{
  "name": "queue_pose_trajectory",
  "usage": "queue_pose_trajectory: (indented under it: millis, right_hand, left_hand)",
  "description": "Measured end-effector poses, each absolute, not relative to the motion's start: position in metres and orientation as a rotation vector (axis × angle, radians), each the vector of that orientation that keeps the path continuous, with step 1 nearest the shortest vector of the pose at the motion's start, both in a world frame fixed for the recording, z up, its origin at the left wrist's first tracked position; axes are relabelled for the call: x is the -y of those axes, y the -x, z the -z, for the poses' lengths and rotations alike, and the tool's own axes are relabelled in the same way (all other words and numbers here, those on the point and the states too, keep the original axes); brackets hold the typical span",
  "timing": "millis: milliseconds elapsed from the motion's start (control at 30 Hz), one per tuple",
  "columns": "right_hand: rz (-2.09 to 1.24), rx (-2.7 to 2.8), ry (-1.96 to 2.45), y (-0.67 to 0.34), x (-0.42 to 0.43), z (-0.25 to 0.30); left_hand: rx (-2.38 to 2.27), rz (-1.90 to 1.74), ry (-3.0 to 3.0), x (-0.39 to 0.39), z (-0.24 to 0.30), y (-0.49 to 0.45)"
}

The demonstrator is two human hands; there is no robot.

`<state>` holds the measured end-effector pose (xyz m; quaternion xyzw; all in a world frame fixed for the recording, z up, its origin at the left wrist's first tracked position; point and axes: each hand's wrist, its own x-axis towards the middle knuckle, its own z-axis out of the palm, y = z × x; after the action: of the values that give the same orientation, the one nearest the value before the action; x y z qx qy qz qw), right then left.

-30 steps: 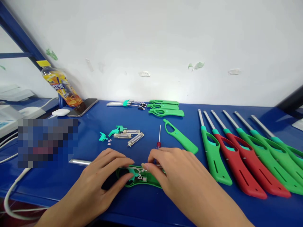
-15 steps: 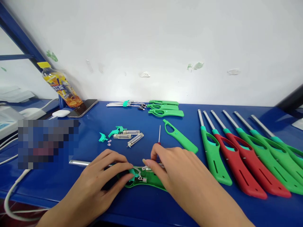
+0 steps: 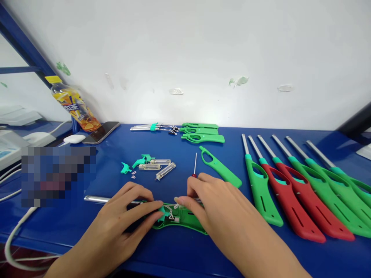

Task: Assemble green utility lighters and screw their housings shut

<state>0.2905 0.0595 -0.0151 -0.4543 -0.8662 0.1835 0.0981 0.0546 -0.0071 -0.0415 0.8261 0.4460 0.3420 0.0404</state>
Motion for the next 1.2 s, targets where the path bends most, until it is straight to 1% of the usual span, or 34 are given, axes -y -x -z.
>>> queue_pose_trajectory:
  millis: [300, 667, 933, 1200]
  right_hand:
    - [-0.668, 2.522, 1.284, -0.304, -0.06, 0.016]
    - [-0.496, 2.583, 1.159, -0.301, -0.058, 0.008]
    - [-0.411, 2.611, 1.274, -0.295, -0.057, 0.009]
    - [-0.336, 2.634, 1.236, -0.291, -0.055, 0.003]
  left_hand:
    - [-1.388, -1.022, -2.57, 0.011, 0.04, -0.057]
    - [-1.462, -0.987, -2.501, 0.011, 0.041, -0.056]
    - [-1.471, -1.025, -2.503, 0.009, 0.042, -0.055]
    - [-1.444, -0.95, -2.513, 0.011, 0.043, -0.055]
